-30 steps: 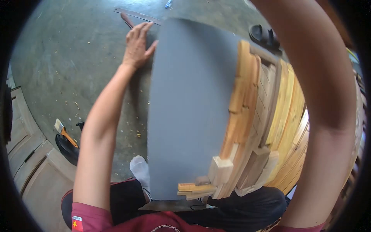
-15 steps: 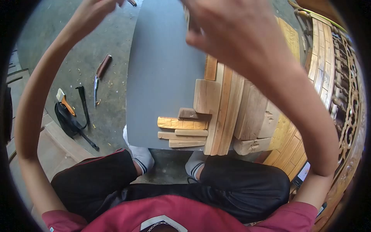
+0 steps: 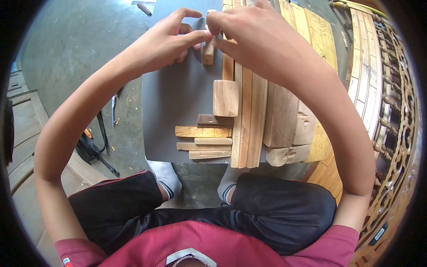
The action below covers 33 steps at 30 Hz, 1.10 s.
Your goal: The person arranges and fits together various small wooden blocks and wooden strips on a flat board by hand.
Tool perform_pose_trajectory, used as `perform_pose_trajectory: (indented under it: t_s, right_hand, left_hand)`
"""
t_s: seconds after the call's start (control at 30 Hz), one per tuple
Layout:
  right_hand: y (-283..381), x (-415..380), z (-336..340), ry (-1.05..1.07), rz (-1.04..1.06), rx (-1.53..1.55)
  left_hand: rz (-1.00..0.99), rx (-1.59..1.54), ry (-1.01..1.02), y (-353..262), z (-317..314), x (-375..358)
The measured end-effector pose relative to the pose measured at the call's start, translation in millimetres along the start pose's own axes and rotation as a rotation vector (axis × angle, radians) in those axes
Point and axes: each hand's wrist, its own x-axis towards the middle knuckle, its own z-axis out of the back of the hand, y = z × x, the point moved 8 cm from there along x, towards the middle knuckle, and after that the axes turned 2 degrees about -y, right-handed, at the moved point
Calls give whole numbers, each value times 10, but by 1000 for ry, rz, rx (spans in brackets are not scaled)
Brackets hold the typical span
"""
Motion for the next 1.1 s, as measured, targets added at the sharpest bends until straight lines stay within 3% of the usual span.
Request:
perform_pose_trajectory:
  t_s: [0.17, 0.37, 0.57, 0.8, 0.87, 1.1]
  right_hand:
    - [-150, -24, 6, -32, -169, 124]
    - [-207, -170, -22, -203, -33, 45]
    - [-322, -136, -160, 4, -393, 441]
    - [-423, 75, -314, 26, -509, 521]
    - [-378, 102, -272, 92, -559, 643]
    - [-344, 73, -258, 10, -331, 361]
  left_hand:
    - [35, -104, 94, -108, -137, -22]
    - [58, -100, 121, -147, -211, -157]
    - [52, -63, 92, -134, -179, -221]
    - [-156, 83, -5, -143, -83, -232]
    - [-107, 103, -15, -210, -32, -329]
    - [-21, 63, 17, -20, 63, -406]
